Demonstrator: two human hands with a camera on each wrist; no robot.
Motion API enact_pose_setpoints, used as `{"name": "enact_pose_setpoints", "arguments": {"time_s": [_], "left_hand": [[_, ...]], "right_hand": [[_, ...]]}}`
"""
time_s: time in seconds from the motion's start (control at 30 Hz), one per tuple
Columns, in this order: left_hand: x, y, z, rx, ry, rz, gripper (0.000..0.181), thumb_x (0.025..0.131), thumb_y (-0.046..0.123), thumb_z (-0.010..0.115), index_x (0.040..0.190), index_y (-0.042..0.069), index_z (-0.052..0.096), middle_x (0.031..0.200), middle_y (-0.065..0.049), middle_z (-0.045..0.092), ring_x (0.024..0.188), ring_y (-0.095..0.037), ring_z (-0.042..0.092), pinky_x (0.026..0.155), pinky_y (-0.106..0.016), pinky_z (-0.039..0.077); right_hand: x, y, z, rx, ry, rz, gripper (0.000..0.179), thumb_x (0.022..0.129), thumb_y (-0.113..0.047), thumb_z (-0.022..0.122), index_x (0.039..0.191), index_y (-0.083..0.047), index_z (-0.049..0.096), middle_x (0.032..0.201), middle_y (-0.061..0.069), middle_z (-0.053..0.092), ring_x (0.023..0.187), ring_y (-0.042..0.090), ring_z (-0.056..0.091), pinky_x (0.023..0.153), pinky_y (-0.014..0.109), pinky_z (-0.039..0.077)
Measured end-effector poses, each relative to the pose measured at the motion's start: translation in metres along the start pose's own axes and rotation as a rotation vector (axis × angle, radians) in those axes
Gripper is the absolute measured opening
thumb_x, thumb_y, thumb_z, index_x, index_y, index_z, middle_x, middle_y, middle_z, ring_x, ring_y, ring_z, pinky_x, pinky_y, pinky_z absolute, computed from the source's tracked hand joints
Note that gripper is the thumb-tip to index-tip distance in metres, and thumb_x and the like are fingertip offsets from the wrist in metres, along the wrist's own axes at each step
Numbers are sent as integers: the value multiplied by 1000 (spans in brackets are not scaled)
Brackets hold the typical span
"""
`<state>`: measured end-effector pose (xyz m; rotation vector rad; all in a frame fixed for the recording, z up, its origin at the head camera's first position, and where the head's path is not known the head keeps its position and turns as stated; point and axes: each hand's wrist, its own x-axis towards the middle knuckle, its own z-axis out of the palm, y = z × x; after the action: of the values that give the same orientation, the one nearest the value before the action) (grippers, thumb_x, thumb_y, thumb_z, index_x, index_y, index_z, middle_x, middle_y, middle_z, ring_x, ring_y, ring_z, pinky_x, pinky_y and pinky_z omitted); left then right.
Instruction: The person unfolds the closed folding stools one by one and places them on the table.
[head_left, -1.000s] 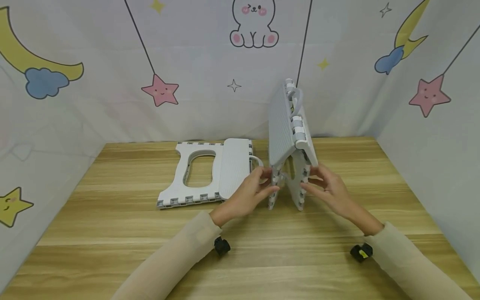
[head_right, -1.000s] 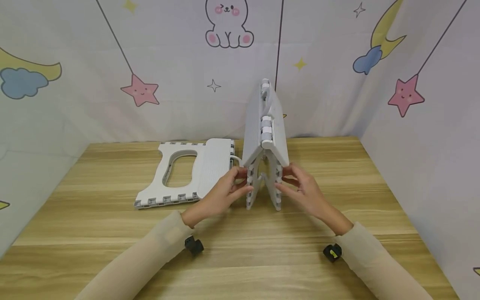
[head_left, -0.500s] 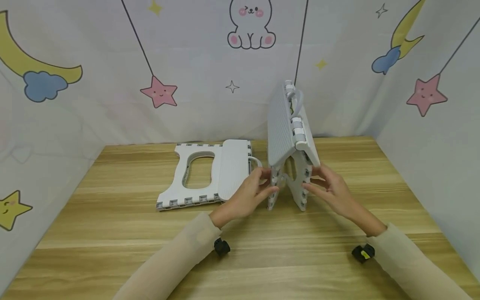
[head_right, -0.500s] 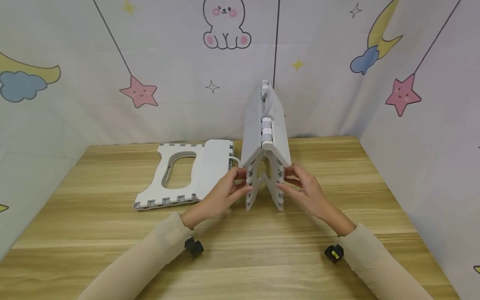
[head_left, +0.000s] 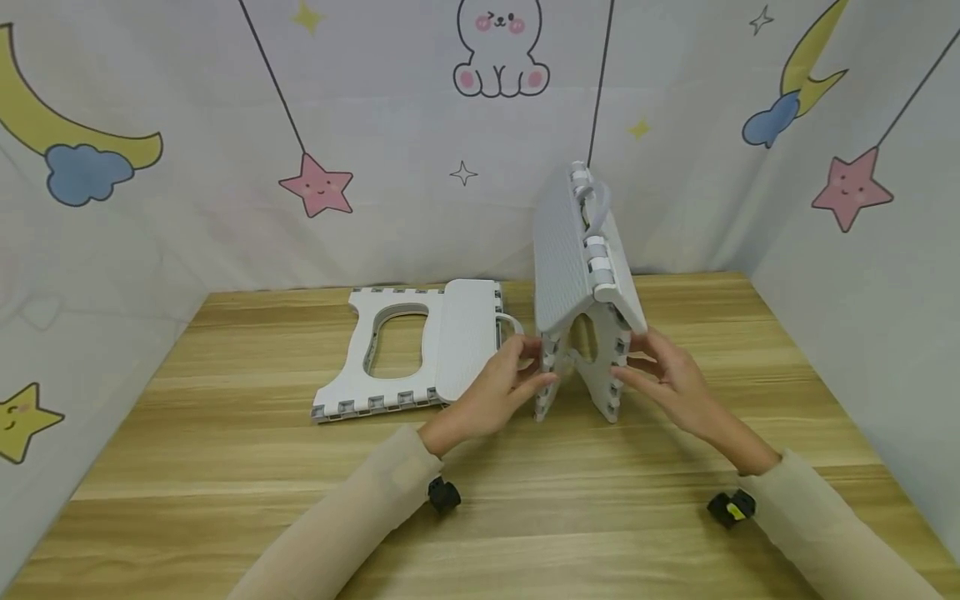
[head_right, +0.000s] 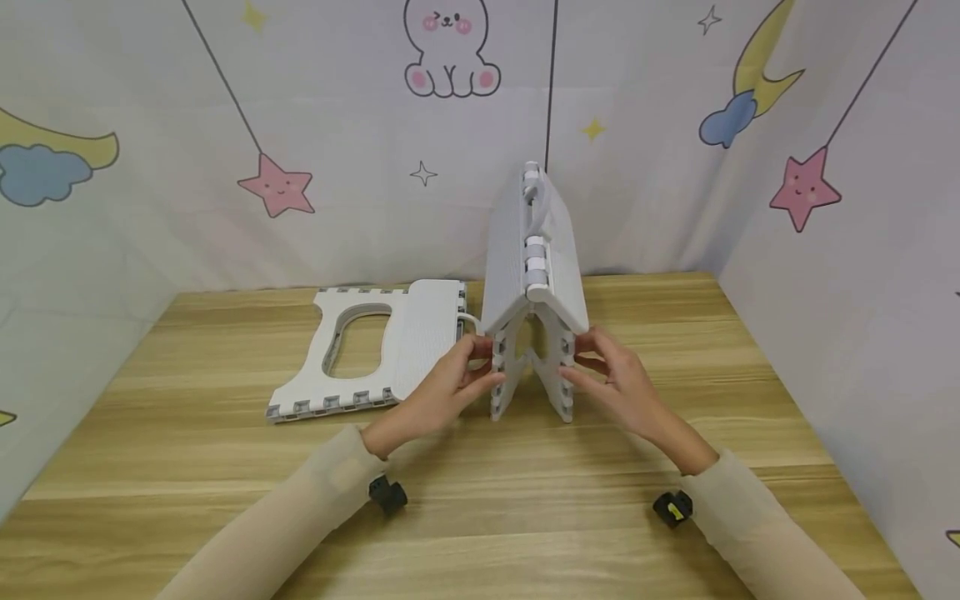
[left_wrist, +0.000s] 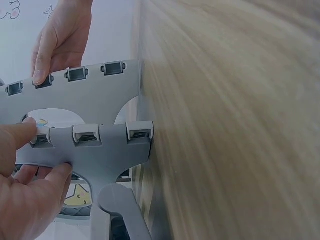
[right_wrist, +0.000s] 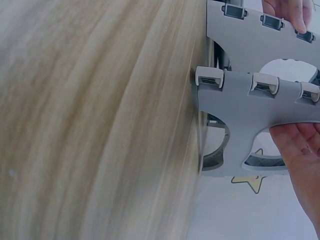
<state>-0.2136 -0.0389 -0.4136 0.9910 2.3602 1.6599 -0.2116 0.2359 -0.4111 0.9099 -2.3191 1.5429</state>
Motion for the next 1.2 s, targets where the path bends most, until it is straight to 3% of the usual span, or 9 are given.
{"name": "enact_pose_setpoints", "arguments": {"time_s": [0.43,0.7,0.8,0.87,1.07,1.2], "left_hand": [[-1,0,-1,-30,-15,-5,47,102,6,57,138,-12,33,138,-26,40,131,-36,44,109,-38,40],[-8,38,-8,-22,-33,-5,41,102,0,54,134,-16,35,133,-30,42,128,-40,45,109,-44,40],[-8,40,-8,-18,-30,-4,41,102,1,54,134,-16,35,133,-30,42,129,-40,45,109,-45,40],[-7,37,-7,-17,-30,-10,42,102,1,54,134,-16,35,133,-30,42,129,-40,45,110,-45,39],[0,3,0,-23,-22,-6,46,102,6,57,138,-12,34,137,-26,41,130,-36,45,110,-40,39],[1,-1,1,-3,-17,4,48,102,12,57,139,-9,34,137,-23,42,130,-32,45,110,-35,39]], "right_hand": [[-3,0,-5,10,-2,-16,47,86,19,65,130,8,52,121,4,60,109,9,60,92,26,53],[-4,-1,-10,-5,-23,4,48,89,17,63,134,7,50,123,2,59,111,7,59,92,24,53],[-6,-2,-11,-3,-16,6,45,88,17,63,130,8,51,121,0,60,110,7,60,92,23,53],[-6,-2,-12,-5,-15,7,43,88,18,63,129,8,52,121,-1,60,109,7,60,91,23,53],[-8,-1,-18,-27,-28,17,44,90,16,62,131,8,50,122,-5,59,111,6,59,91,23,53],[-9,-2,-20,-22,-29,34,46,90,16,62,134,9,48,125,-4,59,112,6,59,92,23,52]]}}
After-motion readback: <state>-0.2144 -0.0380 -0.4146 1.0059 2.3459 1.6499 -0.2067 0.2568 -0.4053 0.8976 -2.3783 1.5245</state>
